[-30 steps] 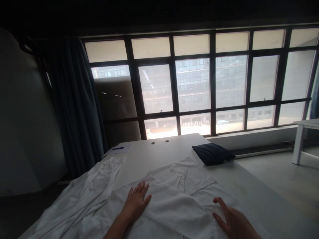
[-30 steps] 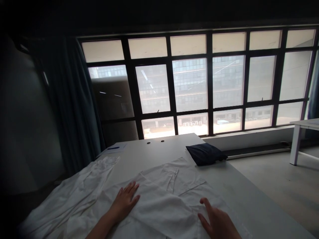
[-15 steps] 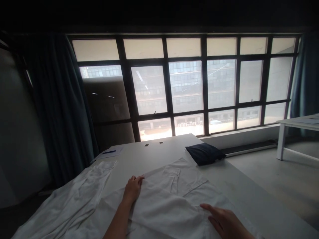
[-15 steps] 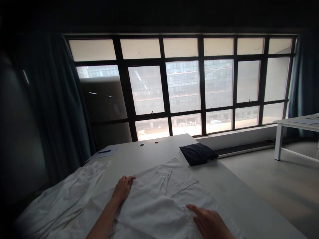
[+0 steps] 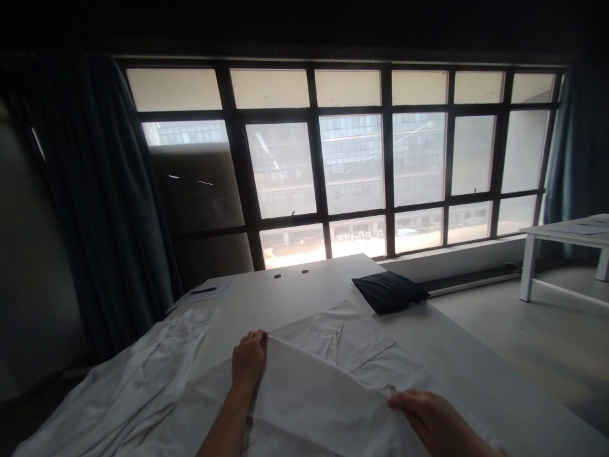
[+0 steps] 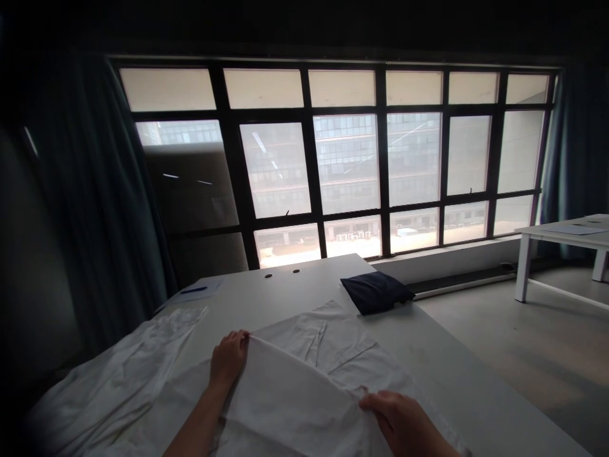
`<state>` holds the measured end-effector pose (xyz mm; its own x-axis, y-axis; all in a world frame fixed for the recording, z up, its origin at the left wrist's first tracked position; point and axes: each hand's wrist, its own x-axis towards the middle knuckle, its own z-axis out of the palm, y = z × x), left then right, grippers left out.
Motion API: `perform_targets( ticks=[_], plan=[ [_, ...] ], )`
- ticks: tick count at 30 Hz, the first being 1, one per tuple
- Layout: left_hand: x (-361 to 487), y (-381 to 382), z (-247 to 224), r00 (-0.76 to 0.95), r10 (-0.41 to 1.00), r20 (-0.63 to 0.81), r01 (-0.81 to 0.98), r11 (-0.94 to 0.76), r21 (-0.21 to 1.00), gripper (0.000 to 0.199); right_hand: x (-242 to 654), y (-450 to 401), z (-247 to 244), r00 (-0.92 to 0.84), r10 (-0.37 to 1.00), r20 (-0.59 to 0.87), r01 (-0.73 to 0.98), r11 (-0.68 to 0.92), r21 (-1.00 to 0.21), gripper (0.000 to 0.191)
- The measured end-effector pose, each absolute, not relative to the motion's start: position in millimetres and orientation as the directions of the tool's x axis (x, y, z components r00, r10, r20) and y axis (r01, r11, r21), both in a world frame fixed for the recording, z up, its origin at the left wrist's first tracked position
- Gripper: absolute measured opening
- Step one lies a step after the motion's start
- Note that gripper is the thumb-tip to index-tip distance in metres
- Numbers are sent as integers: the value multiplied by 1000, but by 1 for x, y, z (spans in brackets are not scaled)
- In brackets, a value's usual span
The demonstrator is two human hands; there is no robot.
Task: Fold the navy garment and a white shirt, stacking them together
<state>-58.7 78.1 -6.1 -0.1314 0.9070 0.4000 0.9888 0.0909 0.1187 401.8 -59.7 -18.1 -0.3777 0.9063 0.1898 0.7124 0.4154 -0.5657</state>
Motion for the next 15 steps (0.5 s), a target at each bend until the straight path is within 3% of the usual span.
perform_targets(
  ticks=[4,8,11,15],
  plan=[
    [-60,82,-11,-122,926,357,989,82,125,31,401,-58,-22,-344,928,142,807,369,-461,36],
    [-59,81,-16,-109,936,335,990,74,117,33,402,-57,-31,-351,871,343,856,447,-260,38],
    [-56,78,-19,-88,943,320,993,59,99,35,397,-58,-35,-491,745,450,794,596,-119,43],
    [-54,74,-20,-72,957,282,994,46,97,45,386,-55,-41,-755,489,437,568,820,64,53]
  ],
)
